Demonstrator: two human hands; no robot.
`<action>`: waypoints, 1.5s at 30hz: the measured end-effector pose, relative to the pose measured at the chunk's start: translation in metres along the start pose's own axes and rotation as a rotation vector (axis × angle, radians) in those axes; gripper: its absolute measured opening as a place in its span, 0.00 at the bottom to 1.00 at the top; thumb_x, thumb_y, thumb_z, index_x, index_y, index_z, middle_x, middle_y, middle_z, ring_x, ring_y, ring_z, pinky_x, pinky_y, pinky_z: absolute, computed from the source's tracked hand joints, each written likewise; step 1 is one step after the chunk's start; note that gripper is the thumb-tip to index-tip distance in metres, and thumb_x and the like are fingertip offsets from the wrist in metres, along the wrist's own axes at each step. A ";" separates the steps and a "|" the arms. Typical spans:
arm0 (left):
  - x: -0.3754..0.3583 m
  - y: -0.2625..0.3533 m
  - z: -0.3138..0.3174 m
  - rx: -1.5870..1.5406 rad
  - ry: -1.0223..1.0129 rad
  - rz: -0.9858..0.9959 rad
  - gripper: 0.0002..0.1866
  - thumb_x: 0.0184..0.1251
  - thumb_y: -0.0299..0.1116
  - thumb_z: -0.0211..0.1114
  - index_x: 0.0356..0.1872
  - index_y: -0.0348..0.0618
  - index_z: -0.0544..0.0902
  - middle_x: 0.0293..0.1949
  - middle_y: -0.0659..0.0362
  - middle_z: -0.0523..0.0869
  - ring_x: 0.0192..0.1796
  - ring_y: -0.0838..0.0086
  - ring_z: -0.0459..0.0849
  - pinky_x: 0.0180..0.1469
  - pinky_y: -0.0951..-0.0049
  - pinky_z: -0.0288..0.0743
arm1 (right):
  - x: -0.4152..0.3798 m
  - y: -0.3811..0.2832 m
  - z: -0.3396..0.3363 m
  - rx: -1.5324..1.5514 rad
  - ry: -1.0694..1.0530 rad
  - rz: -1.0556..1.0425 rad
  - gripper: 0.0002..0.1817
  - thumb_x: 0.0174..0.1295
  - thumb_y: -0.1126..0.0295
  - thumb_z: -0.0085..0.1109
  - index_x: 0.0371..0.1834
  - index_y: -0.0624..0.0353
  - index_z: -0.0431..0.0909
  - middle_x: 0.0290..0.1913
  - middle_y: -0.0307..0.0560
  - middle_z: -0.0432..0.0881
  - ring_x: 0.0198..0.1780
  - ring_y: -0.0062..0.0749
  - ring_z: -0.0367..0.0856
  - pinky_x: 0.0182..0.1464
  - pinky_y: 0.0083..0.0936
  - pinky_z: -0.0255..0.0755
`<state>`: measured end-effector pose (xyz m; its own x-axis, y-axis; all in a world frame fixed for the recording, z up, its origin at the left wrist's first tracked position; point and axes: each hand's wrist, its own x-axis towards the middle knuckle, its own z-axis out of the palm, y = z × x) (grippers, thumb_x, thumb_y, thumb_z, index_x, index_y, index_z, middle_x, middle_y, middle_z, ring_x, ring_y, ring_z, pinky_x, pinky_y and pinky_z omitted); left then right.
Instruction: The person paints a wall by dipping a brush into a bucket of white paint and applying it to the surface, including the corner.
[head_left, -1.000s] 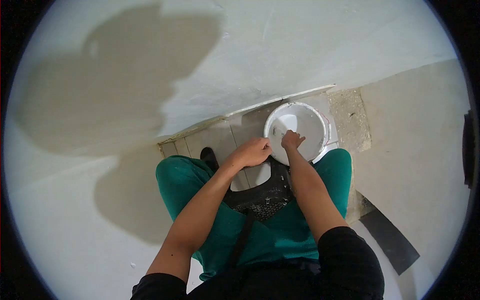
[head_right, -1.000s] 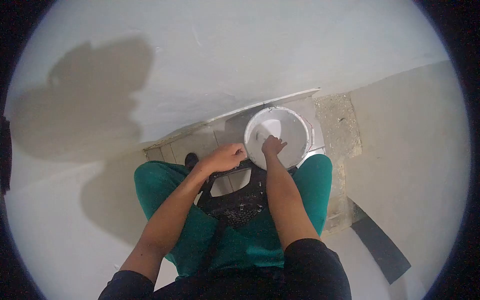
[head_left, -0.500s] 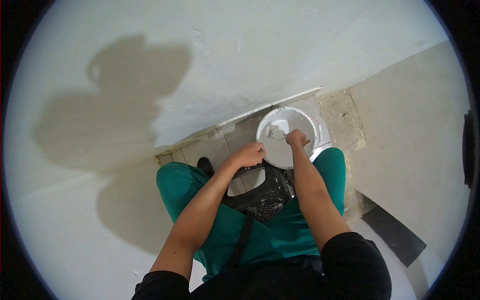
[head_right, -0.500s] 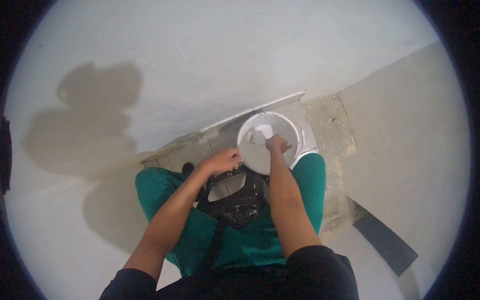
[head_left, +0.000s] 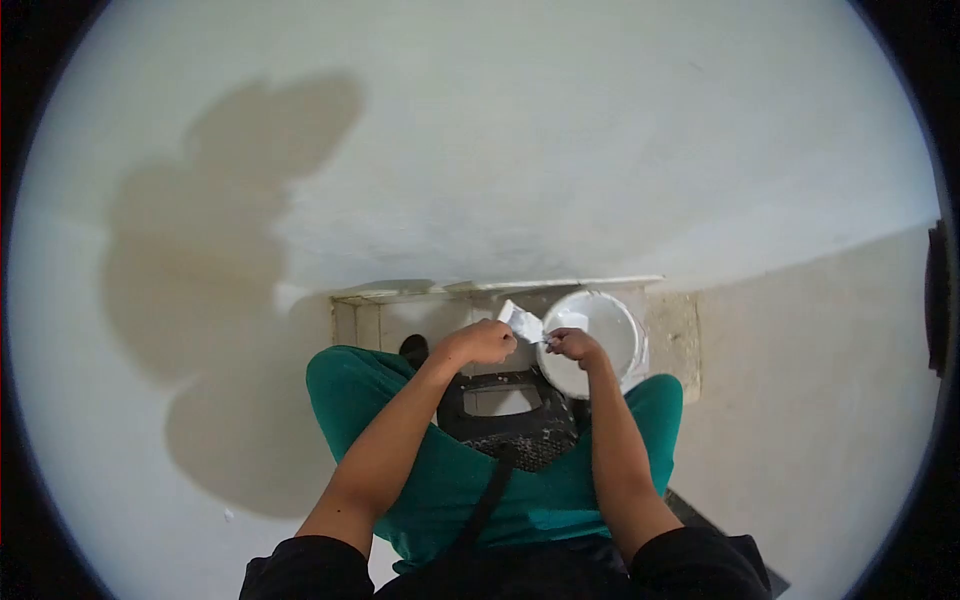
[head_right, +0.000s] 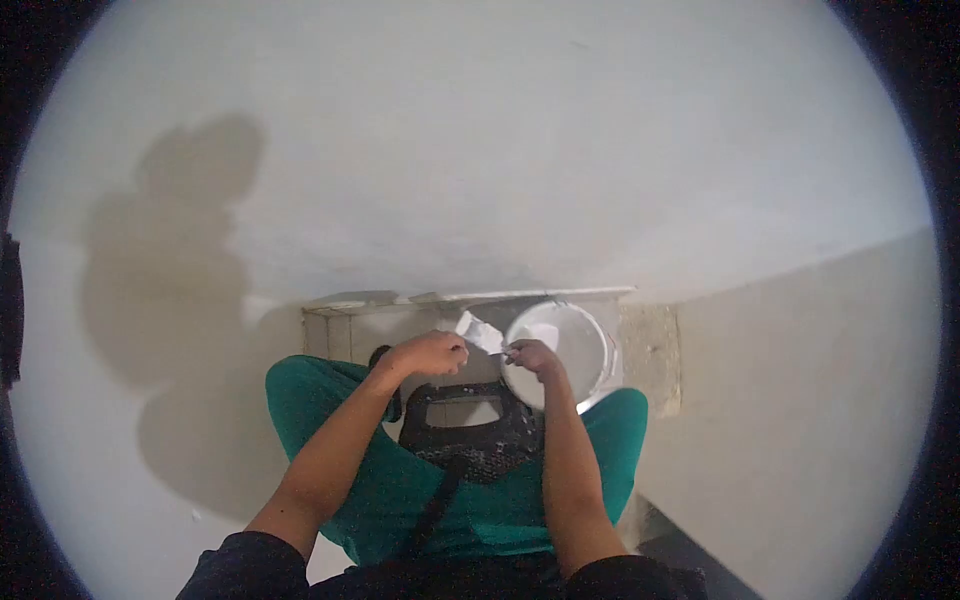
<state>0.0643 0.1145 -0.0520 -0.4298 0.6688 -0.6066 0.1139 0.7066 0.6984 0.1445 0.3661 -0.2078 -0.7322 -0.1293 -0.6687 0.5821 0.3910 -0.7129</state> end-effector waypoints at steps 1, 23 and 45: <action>-0.011 -0.010 -0.002 -0.023 0.024 0.006 0.17 0.63 0.38 0.50 0.34 0.33 0.81 0.30 0.50 0.86 0.33 0.65 0.85 0.40 0.65 0.77 | 0.011 -0.013 0.019 0.003 -0.010 -0.038 0.15 0.61 0.71 0.55 0.49 0.66 0.77 0.36 0.41 0.82 0.40 0.30 0.80 0.46 0.28 0.73; -0.219 -0.161 -0.024 -0.329 0.193 -0.549 0.19 0.60 0.39 0.49 0.29 0.36 0.85 0.27 0.50 0.86 0.30 0.62 0.85 0.39 0.63 0.77 | -0.040 -0.314 0.298 0.344 -0.057 -0.653 0.13 0.67 0.76 0.50 0.53 0.66 0.68 0.41 0.44 0.78 0.42 0.25 0.77 0.49 0.23 0.71; -0.233 -0.169 -0.022 -0.209 0.449 -0.678 0.12 0.48 0.35 0.61 0.34 0.48 0.85 0.41 0.54 0.87 0.44 0.61 0.85 0.43 0.60 0.75 | 0.004 -0.382 0.374 0.389 0.133 -0.770 0.16 0.67 0.70 0.53 0.53 0.72 0.71 0.39 0.48 0.81 0.37 0.26 0.81 0.43 0.23 0.76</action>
<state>0.1251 -0.1656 -0.0204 -0.6664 -0.0718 -0.7422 -0.4467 0.8354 0.3202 0.0511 -0.1249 -0.0172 -0.9928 -0.1126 0.0415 -0.0298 -0.1035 -0.9942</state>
